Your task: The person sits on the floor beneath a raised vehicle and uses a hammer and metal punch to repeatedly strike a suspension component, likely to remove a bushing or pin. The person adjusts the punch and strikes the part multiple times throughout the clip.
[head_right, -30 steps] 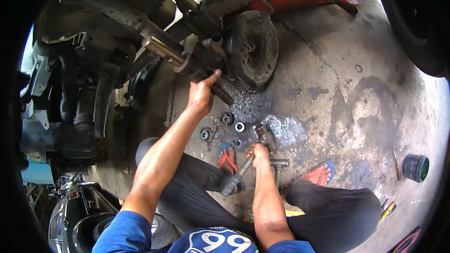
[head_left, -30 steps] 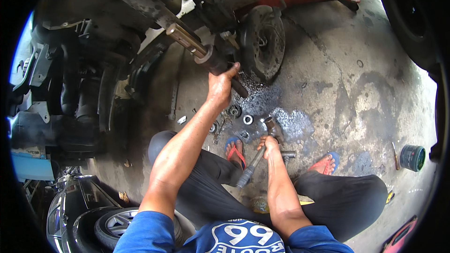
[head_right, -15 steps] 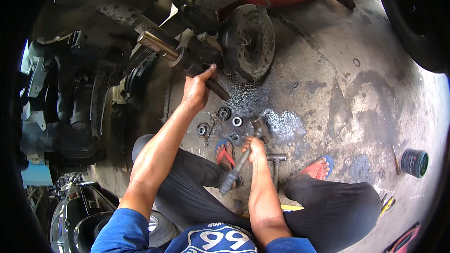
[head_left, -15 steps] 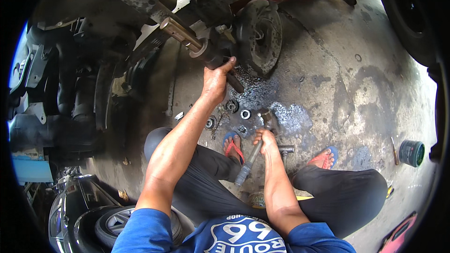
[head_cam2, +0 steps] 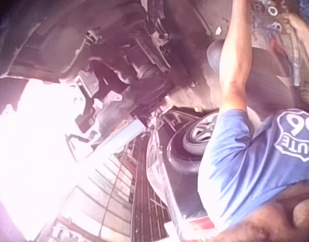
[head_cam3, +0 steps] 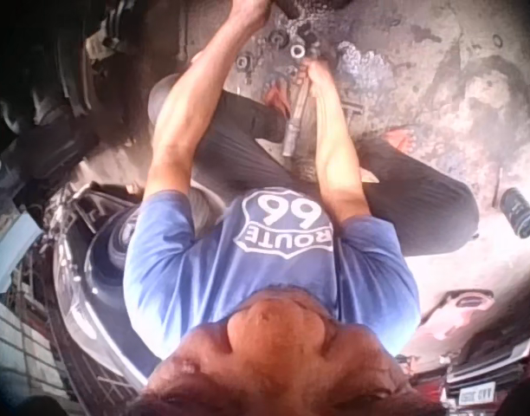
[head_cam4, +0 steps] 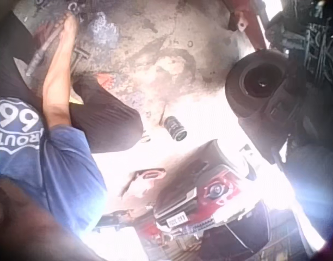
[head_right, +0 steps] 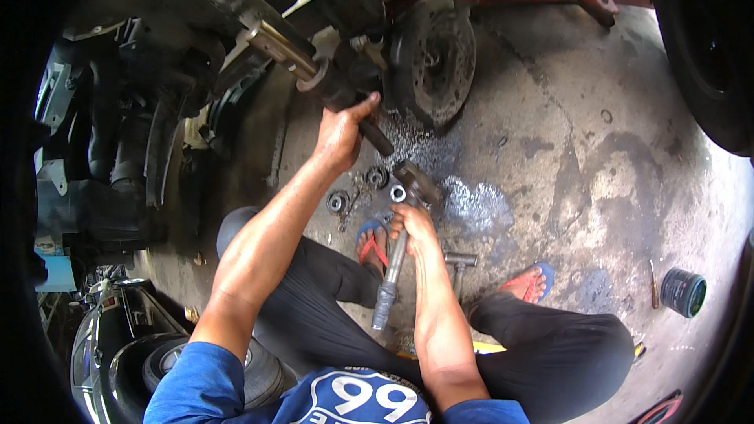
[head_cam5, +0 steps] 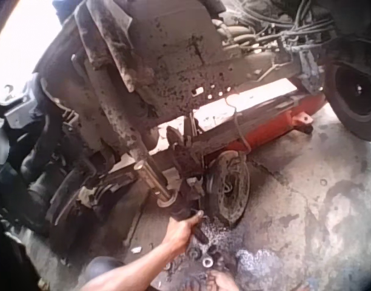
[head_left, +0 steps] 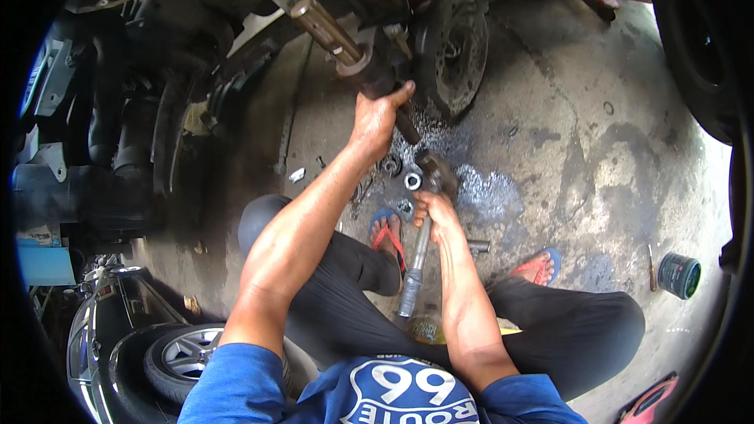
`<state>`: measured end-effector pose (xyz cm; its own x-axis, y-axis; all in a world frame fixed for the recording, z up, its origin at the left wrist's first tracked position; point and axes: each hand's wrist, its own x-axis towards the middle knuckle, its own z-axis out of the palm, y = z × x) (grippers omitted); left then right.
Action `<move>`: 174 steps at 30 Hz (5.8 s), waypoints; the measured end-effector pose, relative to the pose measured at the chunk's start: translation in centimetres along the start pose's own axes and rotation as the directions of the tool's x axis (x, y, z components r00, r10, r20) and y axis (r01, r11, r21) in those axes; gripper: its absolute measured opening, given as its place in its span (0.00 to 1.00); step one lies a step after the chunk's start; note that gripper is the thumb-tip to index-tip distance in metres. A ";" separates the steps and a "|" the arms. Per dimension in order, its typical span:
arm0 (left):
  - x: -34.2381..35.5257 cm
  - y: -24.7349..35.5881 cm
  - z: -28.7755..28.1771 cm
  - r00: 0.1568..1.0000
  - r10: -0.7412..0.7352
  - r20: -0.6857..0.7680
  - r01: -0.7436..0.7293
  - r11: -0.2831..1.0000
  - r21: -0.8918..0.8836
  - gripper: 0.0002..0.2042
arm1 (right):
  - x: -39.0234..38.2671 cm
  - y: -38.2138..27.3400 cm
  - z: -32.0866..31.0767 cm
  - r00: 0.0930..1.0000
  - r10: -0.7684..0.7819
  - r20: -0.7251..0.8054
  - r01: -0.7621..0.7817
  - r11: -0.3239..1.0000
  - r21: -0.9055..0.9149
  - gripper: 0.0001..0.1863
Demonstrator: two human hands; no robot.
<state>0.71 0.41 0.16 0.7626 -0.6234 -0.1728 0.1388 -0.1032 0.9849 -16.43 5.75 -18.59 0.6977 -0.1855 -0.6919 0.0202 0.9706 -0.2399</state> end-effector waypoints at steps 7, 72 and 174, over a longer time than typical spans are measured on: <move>0.0 0.6 0.2 0.999 -0.022 0.024 0.022 1.000 0.021 0.09 | 1.5 3.3 -8.8 0.901 0.011 -0.435 0.098 0.969 0.228 0.03; -0.2 0.5 0.1 0.998 -0.035 0.049 0.038 0.997 -0.065 0.09 | -1.0 -1.0 -7.8 0.910 -0.040 -0.412 0.120 0.978 0.169 0.06; 0.4 -0.3 -0.3 0.994 -0.017 0.105 0.024 0.997 -0.067 0.10 | -1.4 -3.1 -0.5 0.959 -0.282 -0.026 0.273 0.943 -0.189 0.07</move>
<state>1.16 0.38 -0.19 0.6895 -0.6995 -0.1878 0.1991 -0.0662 0.9777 -17.83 2.94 -17.27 0.6447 -0.4559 -0.6136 0.0738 0.8360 -0.5437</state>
